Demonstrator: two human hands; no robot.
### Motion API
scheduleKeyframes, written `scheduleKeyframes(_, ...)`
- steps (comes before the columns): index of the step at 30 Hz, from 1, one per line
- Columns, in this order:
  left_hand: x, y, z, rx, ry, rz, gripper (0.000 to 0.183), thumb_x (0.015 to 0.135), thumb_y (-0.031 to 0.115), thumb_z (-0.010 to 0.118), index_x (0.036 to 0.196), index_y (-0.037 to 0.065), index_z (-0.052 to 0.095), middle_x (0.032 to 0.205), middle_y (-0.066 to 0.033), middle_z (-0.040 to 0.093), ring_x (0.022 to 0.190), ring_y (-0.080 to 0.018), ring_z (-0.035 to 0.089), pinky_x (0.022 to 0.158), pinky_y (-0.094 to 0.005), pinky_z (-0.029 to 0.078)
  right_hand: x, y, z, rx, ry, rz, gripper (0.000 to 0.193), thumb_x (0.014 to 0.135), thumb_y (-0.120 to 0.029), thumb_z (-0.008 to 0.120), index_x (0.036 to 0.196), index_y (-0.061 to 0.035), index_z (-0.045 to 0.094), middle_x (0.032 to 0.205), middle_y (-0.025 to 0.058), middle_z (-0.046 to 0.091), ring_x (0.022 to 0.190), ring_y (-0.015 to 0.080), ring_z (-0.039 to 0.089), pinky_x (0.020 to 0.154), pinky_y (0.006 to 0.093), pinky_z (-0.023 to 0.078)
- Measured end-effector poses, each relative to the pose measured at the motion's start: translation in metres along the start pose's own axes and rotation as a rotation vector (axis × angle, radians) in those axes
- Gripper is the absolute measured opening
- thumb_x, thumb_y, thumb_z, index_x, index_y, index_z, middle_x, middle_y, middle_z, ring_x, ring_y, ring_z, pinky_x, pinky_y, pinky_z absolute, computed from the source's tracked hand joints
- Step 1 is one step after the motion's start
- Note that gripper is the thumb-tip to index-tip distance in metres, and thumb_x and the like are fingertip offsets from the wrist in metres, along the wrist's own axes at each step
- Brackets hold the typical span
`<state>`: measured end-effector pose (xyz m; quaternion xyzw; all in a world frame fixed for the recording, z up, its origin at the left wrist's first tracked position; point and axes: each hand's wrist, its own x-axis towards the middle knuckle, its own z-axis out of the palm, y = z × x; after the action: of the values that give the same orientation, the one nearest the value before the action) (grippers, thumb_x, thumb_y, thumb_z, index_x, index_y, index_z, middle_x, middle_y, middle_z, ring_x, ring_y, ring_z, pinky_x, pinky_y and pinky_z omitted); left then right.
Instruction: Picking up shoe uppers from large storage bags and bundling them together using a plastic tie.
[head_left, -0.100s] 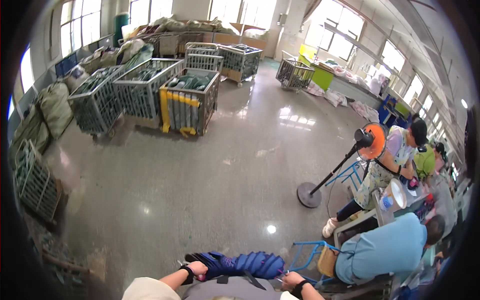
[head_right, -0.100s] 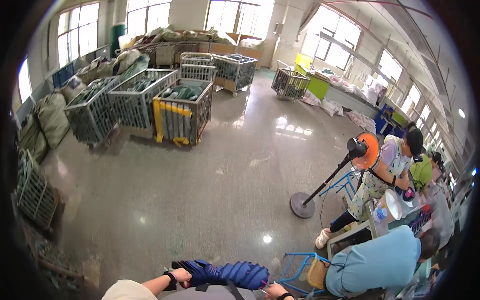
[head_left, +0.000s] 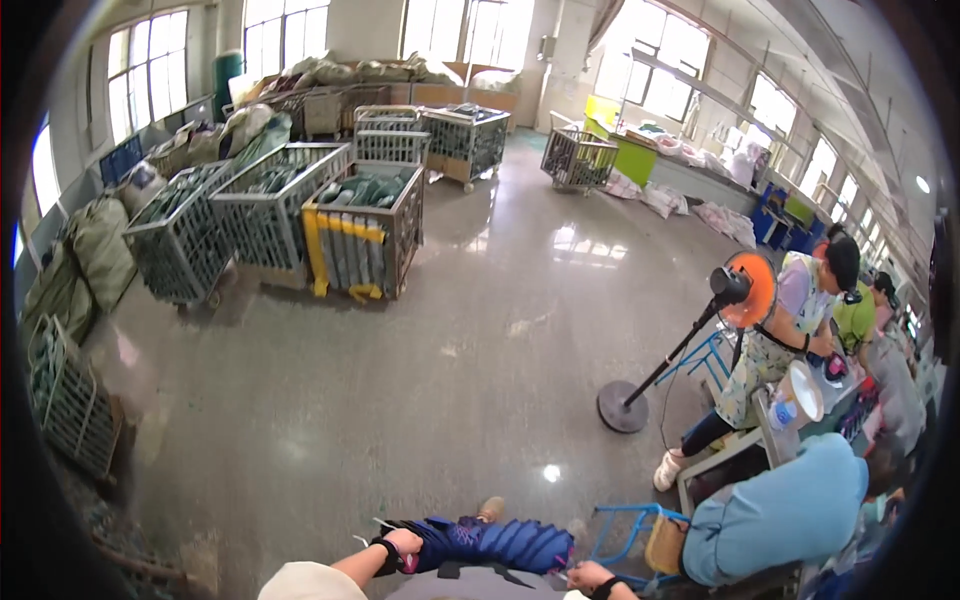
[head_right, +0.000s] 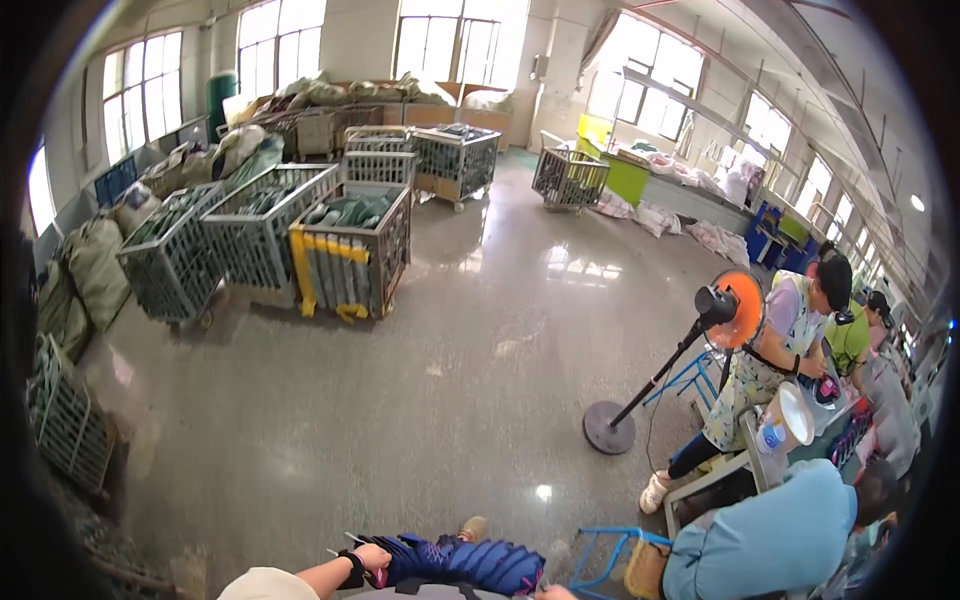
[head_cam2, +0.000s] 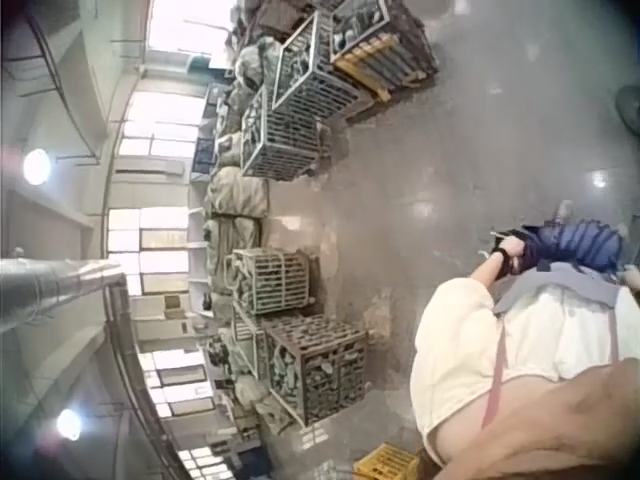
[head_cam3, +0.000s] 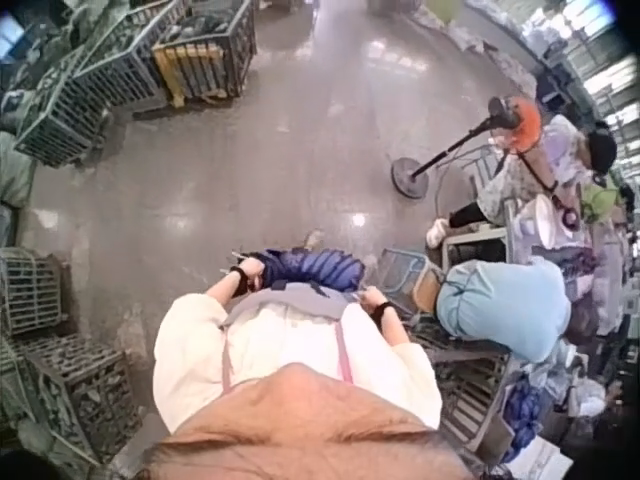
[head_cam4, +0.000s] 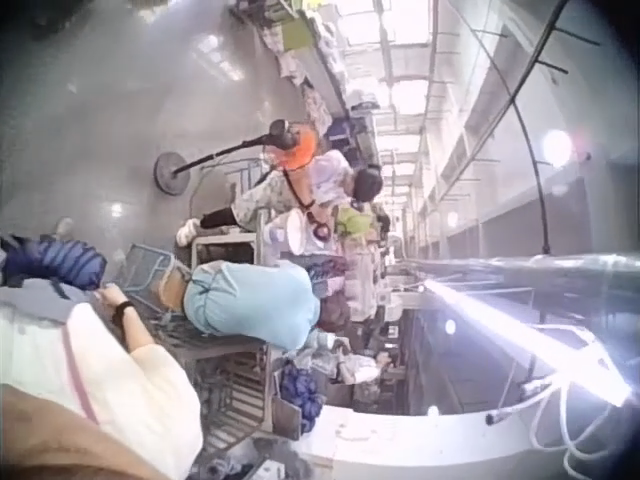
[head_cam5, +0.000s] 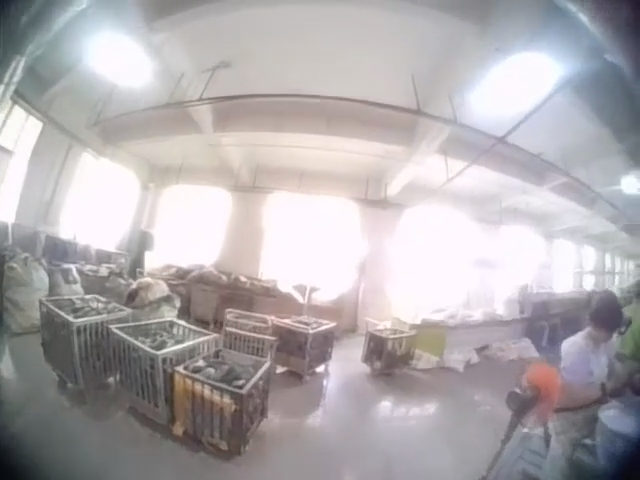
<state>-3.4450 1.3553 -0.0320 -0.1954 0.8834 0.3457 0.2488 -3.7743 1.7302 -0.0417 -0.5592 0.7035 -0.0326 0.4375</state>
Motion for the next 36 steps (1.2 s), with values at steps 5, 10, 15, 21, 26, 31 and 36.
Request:
scheduleKeyframes(5, 0.112, 0.008, -0.103, 0.011, 0.04, -0.126, 0.04, 0.078, 0.037, 0.036, 0.072, 0.009, 0.064, 0.076, -0.0113, 0.064, 0.078, -0.0266, 0.061, 0.071, -0.0358, 0.045, 0.114, 0.093, -0.058, 0.483, 0.212, 0.131, 0.024, 0.08, -0.027, 0.053, 0.078, -0.0048, 0.062, 0.083, 0.0064, 0.063, 0.079, 0.0184, 0.058, 0.073, 0.0316, 0.044)
scheduleKeyframes(10, 0.183, 0.038, -0.239, -0.062, 0.171, -0.413, 0.044, 0.075, 0.038, 0.042, 0.089, 0.003, 0.064, 0.096, -0.0206, 0.06, 0.093, -0.0337, 0.057, 0.083, -0.0389, 0.044, 0.279, 0.02, -0.217, 0.41, 0.185, 0.191, 0.032, 0.082, -0.032, 0.049, 0.077, -0.0035, 0.061, 0.078, 0.0088, 0.064, 0.071, 0.0199, 0.06, 0.067, 0.0319, 0.046)
scheduleKeyframes(15, 0.239, 0.01, -0.319, -0.177, 0.367, -0.633, 0.043, 0.072, 0.04, 0.042, 0.083, 0.007, 0.067, 0.089, -0.0171, 0.063, 0.089, -0.0313, 0.059, 0.081, -0.0384, 0.045, 0.295, 0.092, -0.381, 0.237, 0.045, 0.226, 0.037, 0.083, -0.035, 0.046, 0.076, -0.0018, 0.06, 0.072, 0.0101, 0.063, 0.063, 0.0205, 0.061, 0.061, 0.0319, 0.048)
scheduleKeyframes(21, 0.397, -0.111, -0.273, -0.116, 0.142, -0.785, 0.054, 0.076, 0.046, 0.045, 0.105, 0.002, 0.059, 0.111, -0.0171, 0.056, 0.105, -0.0299, 0.053, 0.091, -0.037, 0.04, 0.408, 0.127, -0.478, 0.253, 0.027, 0.134, 0.028, 0.085, -0.028, 0.048, 0.083, -0.0038, 0.062, 0.073, 0.0047, 0.063, 0.064, 0.0135, 0.058, 0.062, 0.0285, 0.048)
scheduleKeyframes(26, 0.567, -0.12, -0.414, 0.026, 0.121, -0.61, 0.055, 0.077, 0.047, 0.042, 0.107, 0.004, 0.059, 0.112, -0.016, 0.056, 0.105, -0.0303, 0.053, 0.09, -0.0403, 0.039, 0.44, 0.192, -0.616, 0.222, 0.216, 0.132, 0.031, 0.083, -0.031, 0.052, 0.083, -0.0026, 0.063, 0.076, 0.0102, 0.063, 0.069, 0.0204, 0.059, 0.064, 0.0326, 0.047)
scheduleKeyframes(31, 0.699, -0.134, -0.528, 0.261, 0.048, -0.426, 0.055, 0.079, 0.048, 0.039, 0.108, 0.006, 0.058, 0.112, -0.0146, 0.056, 0.105, -0.0308, 0.053, 0.09, -0.0444, 0.039, 0.431, 0.241, -0.713, 0.237, 0.437, 0.137, 0.035, 0.08, -0.036, 0.057, 0.083, -0.0012, 0.063, 0.081, 0.0171, 0.063, 0.076, 0.029, 0.059, 0.067, 0.0377, 0.047)
scheduleKeyframes(36, 0.89, 0.049, -0.684, 0.456, 0.024, -0.303, 0.056, 0.08, 0.049, 0.036, 0.11, 0.008, 0.058, 0.113, -0.0133, 0.056, 0.105, -0.0313, 0.053, 0.089, -0.0486, 0.039, 0.443, 0.317, -0.727, 0.367, 0.8, 0.263, 0.036, 0.078, -0.038, 0.057, 0.069, -0.0032, 0.063, 0.064, 0.0133, 0.062, 0.055, 0.0246, 0.057, 0.053, 0.0355, 0.045)
